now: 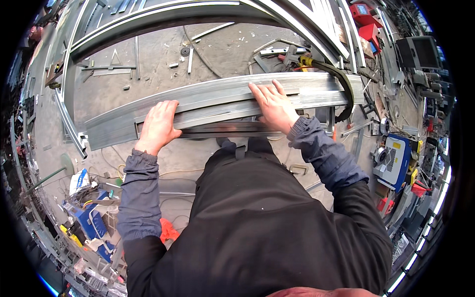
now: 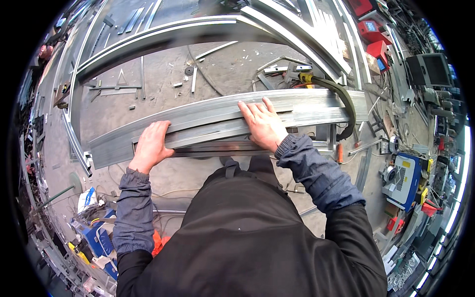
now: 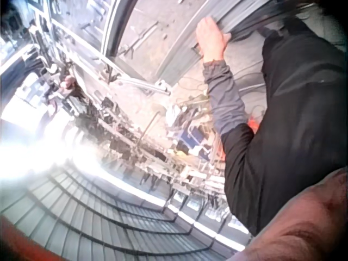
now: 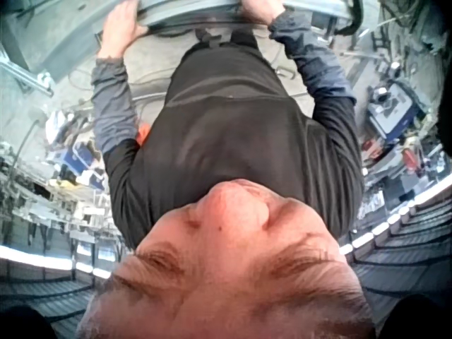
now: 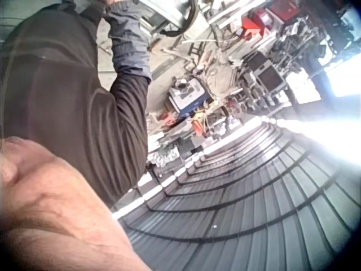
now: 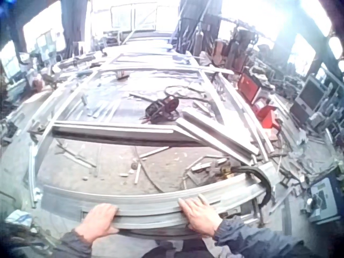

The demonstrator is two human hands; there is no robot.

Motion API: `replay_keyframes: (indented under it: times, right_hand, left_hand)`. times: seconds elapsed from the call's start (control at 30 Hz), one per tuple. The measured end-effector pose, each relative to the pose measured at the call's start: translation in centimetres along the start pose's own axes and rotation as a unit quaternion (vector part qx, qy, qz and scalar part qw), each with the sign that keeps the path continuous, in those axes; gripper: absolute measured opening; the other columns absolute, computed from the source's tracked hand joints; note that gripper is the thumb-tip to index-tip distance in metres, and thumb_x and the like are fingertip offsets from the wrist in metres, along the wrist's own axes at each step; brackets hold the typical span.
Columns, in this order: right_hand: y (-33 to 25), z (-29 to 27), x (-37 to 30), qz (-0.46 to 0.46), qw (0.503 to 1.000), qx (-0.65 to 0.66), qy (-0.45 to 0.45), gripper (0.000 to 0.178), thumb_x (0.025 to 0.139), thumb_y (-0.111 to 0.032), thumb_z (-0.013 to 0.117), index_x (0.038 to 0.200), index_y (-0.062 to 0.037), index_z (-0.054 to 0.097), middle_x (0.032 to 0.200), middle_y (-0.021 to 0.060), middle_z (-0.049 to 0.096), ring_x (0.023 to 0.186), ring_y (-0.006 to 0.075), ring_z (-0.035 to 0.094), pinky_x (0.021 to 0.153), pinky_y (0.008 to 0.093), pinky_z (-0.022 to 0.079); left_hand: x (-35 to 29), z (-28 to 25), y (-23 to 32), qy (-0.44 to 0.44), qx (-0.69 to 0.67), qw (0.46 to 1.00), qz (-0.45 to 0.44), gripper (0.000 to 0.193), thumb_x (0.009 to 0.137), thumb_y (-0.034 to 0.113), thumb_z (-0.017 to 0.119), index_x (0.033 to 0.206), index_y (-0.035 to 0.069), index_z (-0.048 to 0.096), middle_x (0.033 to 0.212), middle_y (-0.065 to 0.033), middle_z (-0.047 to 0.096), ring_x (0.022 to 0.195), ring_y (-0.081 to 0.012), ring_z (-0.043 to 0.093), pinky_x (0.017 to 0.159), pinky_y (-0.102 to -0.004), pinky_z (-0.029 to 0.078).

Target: The person aligns metal frame components on a workbench and uses a handheld welding torch to tack and weld the joints. They repeatedly reposition the pieces, apply welds along seams, and inspect the alignment throughout the process.

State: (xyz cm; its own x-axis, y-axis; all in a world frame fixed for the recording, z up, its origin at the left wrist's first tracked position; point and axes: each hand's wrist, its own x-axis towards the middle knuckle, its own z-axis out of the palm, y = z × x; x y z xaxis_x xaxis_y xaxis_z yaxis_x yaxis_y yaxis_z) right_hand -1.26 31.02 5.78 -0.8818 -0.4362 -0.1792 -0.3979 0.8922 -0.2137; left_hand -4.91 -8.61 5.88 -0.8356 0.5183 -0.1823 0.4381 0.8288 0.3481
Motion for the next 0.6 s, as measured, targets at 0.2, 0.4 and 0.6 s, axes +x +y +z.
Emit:
replay_keyframes:
  times: [0.2,0.4,0.6]
  right_hand:
    - [2.5,-0.6,3.2,-0.048,0.997,0.007,-0.062,0.092,0.067,-0.033,0.097,0.143,-0.0026,0.056,0.125,0.0144,0.073,0.129,0.0332,0.067,0.131,0.0503,0.035]
    - [4.5,-3.8,8.8,-0.004,0.958,0.104,-0.267,0.086,0.072,-0.038,0.096,0.143,-0.0025,0.063,0.127,0.0199,0.077,0.124,0.0366,0.073,0.117,0.0481,0.049]
    - [6.7,-2.3,11.3,-0.023,0.936,0.122,-0.331,0.083,0.077,-0.05,0.093,0.141,-0.0028,0.072,0.131,0.0233,0.076,0.124,0.039,0.073,0.105,0.0447,0.057]
  left_hand:
    - [2.2,-1.7,-1.1,-0.092,-0.031,0.994,-0.043,0.076,0.064,0.022,0.093,0.133,0.004,0.068,0.119,-0.0196,0.075,0.116,-0.0403,0.07,0.103,-0.0473,0.057]
    - [5.7,-3.9,-3.6,-0.202,-0.144,0.967,-0.051,0.083,0.064,0.029,0.097,0.138,0.002,0.07,0.125,-0.0236,0.077,0.118,-0.0393,0.074,0.105,-0.0437,0.057]
    - [8.6,-2.0,-6.9,-0.282,-0.201,0.938,-0.033,0.086,0.073,0.032,0.098,0.148,0.001,0.068,0.134,-0.0204,0.076,0.125,-0.0357,0.071,0.112,-0.0409,0.054]
